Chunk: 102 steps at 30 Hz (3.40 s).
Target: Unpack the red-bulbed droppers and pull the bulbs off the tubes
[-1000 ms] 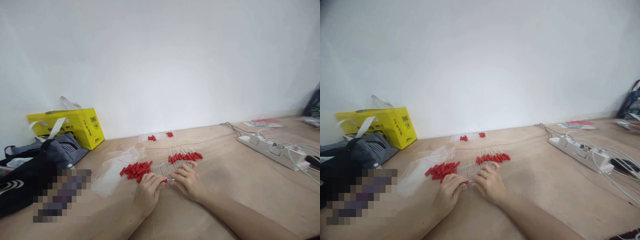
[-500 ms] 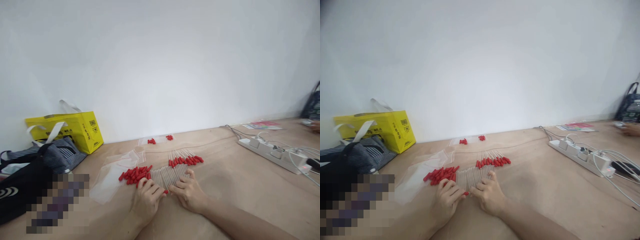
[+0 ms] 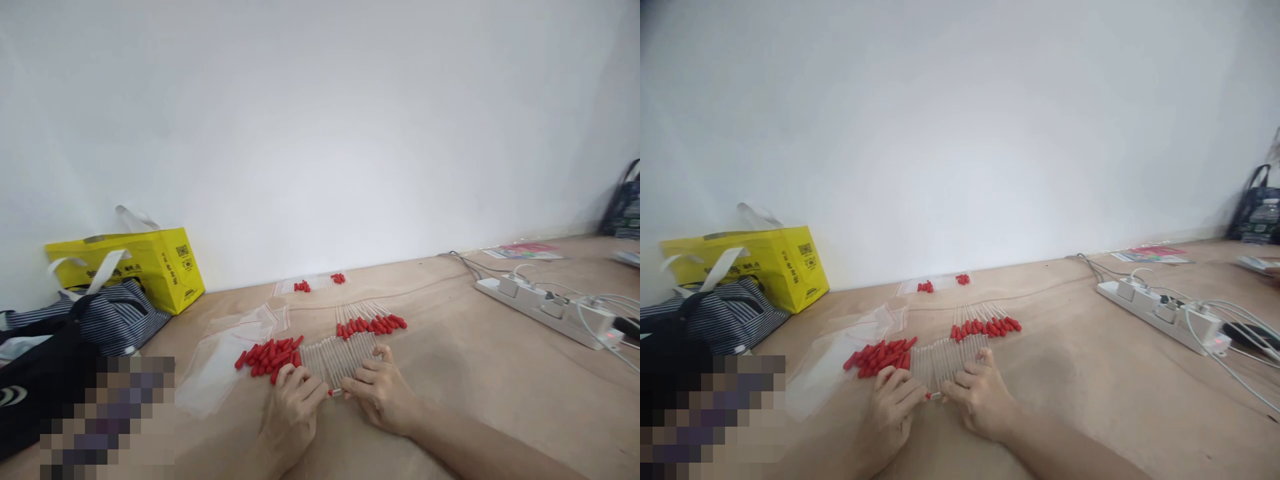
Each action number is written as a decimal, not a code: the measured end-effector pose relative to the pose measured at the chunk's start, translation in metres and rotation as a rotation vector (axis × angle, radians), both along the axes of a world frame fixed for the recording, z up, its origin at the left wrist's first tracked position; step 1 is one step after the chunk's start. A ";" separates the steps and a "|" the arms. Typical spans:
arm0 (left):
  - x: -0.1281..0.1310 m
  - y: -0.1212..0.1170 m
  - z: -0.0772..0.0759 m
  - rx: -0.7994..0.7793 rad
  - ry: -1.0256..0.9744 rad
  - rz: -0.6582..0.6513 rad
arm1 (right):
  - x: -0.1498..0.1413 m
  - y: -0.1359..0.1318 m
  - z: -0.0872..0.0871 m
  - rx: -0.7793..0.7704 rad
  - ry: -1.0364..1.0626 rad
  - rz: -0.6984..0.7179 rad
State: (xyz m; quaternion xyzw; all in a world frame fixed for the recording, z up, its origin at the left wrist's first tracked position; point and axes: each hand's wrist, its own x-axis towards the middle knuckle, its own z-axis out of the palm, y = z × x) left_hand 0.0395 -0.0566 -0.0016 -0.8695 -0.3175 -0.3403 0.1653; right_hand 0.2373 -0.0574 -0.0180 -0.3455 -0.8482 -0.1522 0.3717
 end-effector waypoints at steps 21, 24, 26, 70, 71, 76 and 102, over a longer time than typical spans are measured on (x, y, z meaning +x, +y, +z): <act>-0.092 0.059 0.032 -0.267 -0.483 0.578 | 0.031 0.028 -0.016 -0.541 0.074 -0.684; -0.103 0.065 0.029 -0.329 -0.487 0.650 | 0.031 0.034 -0.021 -0.487 0.075 -0.655; -0.108 0.068 0.026 -0.357 -0.465 0.684 | 0.032 0.037 -0.024 -0.480 0.092 -0.630; -0.030 0.026 0.021 0.085 -0.127 0.241 | 0.025 0.052 0.027 -0.434 0.171 -0.431; -0.026 0.024 0.020 0.113 -0.112 0.213 | 0.020 0.043 0.023 -0.398 0.172 -0.324; -0.007 0.012 0.007 0.167 -0.006 0.033 | -0.012 0.005 -0.001 -0.227 0.091 -0.012; -0.019 0.012 0.006 -0.020 -0.041 0.102 | 0.016 0.014 0.002 -0.192 0.239 -0.142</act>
